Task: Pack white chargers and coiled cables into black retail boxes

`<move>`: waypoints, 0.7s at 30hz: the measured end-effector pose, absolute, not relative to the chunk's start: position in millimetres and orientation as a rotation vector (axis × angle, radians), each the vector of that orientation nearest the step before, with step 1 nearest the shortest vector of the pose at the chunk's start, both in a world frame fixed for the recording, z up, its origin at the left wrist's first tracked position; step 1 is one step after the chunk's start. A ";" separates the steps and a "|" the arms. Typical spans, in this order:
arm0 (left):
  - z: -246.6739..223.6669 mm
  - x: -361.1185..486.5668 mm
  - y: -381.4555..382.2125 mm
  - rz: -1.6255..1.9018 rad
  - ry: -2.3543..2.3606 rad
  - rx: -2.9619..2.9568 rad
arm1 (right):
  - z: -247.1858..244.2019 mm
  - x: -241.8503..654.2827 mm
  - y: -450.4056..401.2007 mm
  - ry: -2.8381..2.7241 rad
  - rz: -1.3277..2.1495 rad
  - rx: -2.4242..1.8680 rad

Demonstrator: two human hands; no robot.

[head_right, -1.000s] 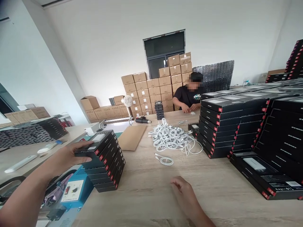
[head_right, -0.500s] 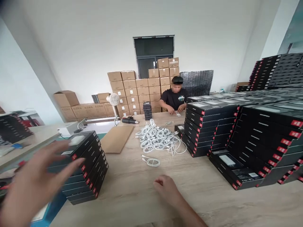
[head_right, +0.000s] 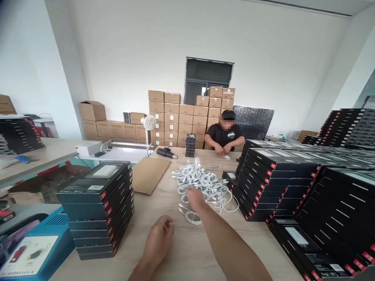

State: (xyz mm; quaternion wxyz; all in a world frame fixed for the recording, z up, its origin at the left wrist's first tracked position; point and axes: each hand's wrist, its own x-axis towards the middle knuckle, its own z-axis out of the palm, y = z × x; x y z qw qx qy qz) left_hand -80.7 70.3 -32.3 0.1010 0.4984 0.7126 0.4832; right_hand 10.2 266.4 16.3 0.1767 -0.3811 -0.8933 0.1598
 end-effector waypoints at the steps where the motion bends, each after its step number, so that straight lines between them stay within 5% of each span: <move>1: -29.4 -81.5 70.8 1.481 2.048 1.392 | 19.1 15.1 263.7 -2.536 0.438 -1.047; 10: -2.5 -43.9 71.2 1.386 1.050 0.629 | -7.1 91.9 137.7 -2.124 0.556 -0.517; 15: -3.5 -29.3 61.3 1.507 1.517 1.026 | -29.4 109.1 109.1 -1.684 0.942 -0.724; 21: -5.3 -22.7 58.8 1.176 1.704 1.631 | -23.2 109.8 129.8 -1.406 1.551 -0.701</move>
